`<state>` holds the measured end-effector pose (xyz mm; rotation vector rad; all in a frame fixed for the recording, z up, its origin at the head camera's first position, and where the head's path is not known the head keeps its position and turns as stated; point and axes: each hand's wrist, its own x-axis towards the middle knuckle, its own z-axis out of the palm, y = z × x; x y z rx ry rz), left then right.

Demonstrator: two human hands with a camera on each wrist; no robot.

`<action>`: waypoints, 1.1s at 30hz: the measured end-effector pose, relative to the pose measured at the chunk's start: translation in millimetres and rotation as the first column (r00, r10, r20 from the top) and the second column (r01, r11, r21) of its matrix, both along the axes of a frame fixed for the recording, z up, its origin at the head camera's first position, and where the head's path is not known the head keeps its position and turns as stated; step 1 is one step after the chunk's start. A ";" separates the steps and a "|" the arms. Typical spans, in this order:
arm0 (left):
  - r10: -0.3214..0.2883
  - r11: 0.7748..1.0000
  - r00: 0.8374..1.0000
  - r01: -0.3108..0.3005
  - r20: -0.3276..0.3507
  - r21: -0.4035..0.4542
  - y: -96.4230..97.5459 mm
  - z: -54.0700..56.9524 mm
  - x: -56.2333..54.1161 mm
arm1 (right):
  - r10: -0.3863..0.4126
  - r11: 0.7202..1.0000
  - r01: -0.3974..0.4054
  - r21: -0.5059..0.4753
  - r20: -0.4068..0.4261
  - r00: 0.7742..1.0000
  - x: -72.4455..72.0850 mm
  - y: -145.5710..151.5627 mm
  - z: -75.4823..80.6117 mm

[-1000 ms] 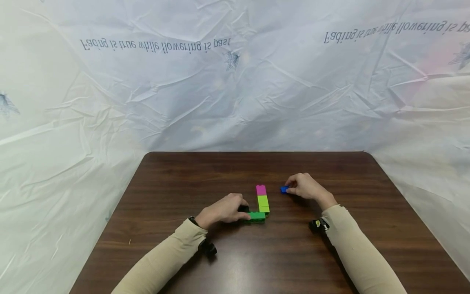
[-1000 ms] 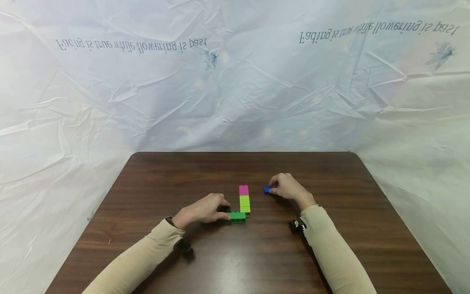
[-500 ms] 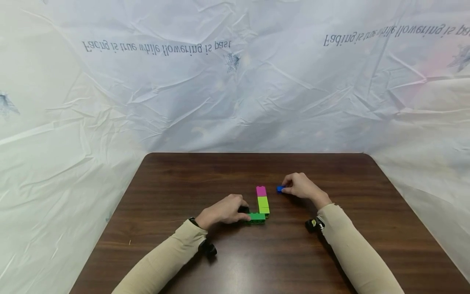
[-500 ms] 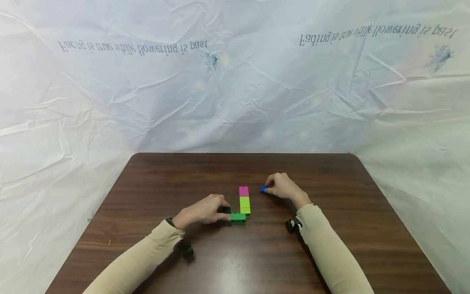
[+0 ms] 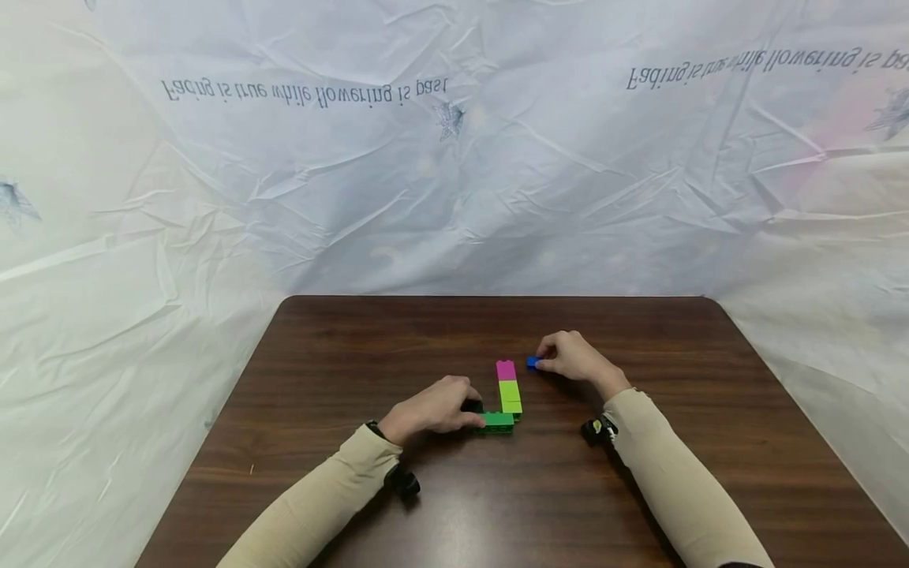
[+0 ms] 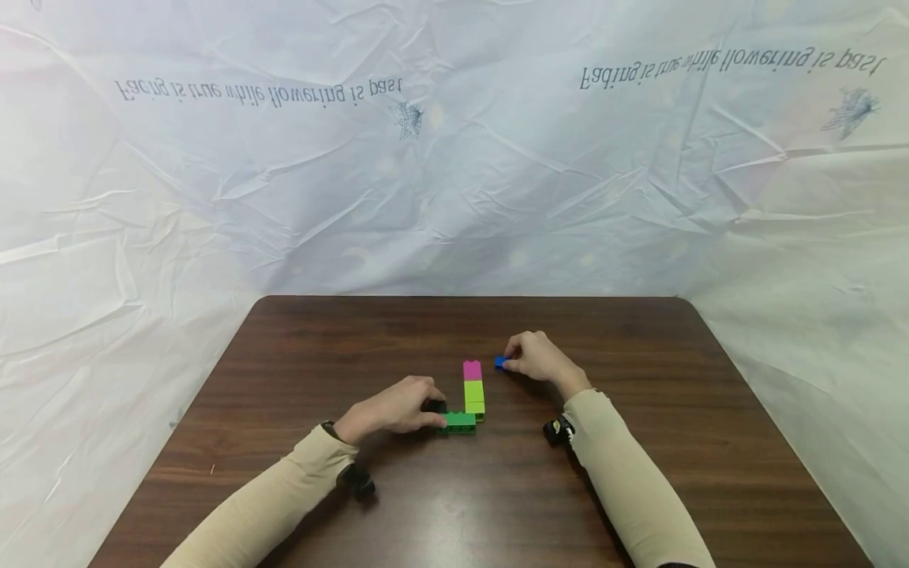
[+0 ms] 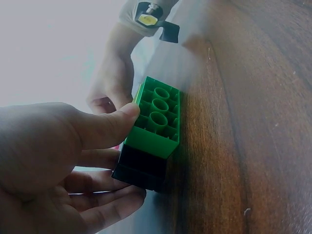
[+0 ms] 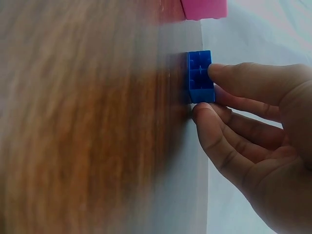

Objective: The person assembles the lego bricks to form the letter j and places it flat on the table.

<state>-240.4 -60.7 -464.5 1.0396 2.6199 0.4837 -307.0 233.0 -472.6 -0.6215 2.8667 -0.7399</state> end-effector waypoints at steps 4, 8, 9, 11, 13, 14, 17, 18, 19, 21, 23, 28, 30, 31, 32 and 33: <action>-0.001 1.000 1.000 0.001 0.001 0.003 -0.3 0.5 1.2 | 0.006 1.000 -0.006 -0.008 0.001 1.000 -3.1 -2.8 -1.3; -0.001 1.000 1.000 0.001 0.006 0.002 -0.3 -0.8 1.7 | 0.012 1.000 -0.012 -0.015 -0.002 1.000 -7.1 -5.5 -3.8; 0.000 1.000 1.000 0.000 0.009 0.001 -0.2 -0.8 1.7 | 0.014 1.000 -0.014 -0.015 -0.003 1.000 -8.0 -6.2 -3.8; 0.004 1.000 1.000 -0.004 0.014 -0.001 0.0 -0.4 1.3 | 0.006 1.000 -0.006 -0.017 -0.001 1.000 -9.8 -8.7 -2.7; 0.005 1.000 1.000 -0.005 0.015 -0.004 0.1 -0.1 0.4 | 0.010 1.000 -0.010 -0.014 -0.006 1.000 -11.9 -10.5 -2.0; 0.005 1.000 1.000 -0.005 0.014 -0.006 0.2 0.1 -0.1 | 0.007 1.000 -0.007 -0.013 -0.006 1.000 -12.9 -11.5 -1.8; 0.005 1.000 1.000 -0.005 0.013 -0.013 0.3 0.3 -1.4 | 0.005 1.000 -0.005 -0.005 -0.017 1.000 -15.7 -13.6 -3.1; 0.004 1.000 1.000 -0.004 0.012 -0.016 0.3 0.1 -1.6 | 0.004 1.000 -0.005 -0.003 -0.019 1.000 -16.3 -14.1 -4.1; 0.002 1.000 1.000 -0.002 0.009 -0.017 0.6 0.3 -1.7 | 0.002 1.000 -0.002 -0.004 -0.021 1.000 -16.6 -14.7 -4.1; 0.004 1.000 1.000 -0.004 0.008 -0.020 1.4 0.9 -1.5 | 0.000 1.000 -0.001 -0.008 -0.024 1.000 -17.1 -16.1 -4.1; 0.003 1.000 1.000 -0.003 0.006 -0.023 1.7 1.1 -1.2 | -0.002 1.000 0.001 -0.013 -0.022 1.000 -17.5 -17.9 -3.5; 0.006 0.999 1.000 -0.006 0.000 -0.033 1.5 0.8 -0.9 | 0.001 1.000 -0.001 -0.017 -0.012 1.000 -20.5 -22.7 -3.7; 0.008 0.999 1.000 -0.008 -0.002 -0.034 1.1 0.9 -0.3 | -0.001 1.000 0.001 -0.015 -0.010 1.000 -21.3 -24.1 -4.5; 0.010 0.999 1.000 -0.010 -0.001 -0.033 1.1 0.8 0.0 | -0.002 1.000 0.002 -0.015 -0.011 1.000 -21.6 -24.7 -4.8; 0.011 0.999 1.000 -0.011 -0.002 -0.032 1.0 0.8 0.4 | -0.002 1.000 0.002 -0.015 -0.010 1.000 -21.8 -25.2 -5.1; 0.011 0.999 1.000 -0.012 -0.003 -0.034 1.0 0.7 1.0 | -0.004 1.000 0.003 -0.017 -0.008 1.000 -21.8 -25.8 -5.5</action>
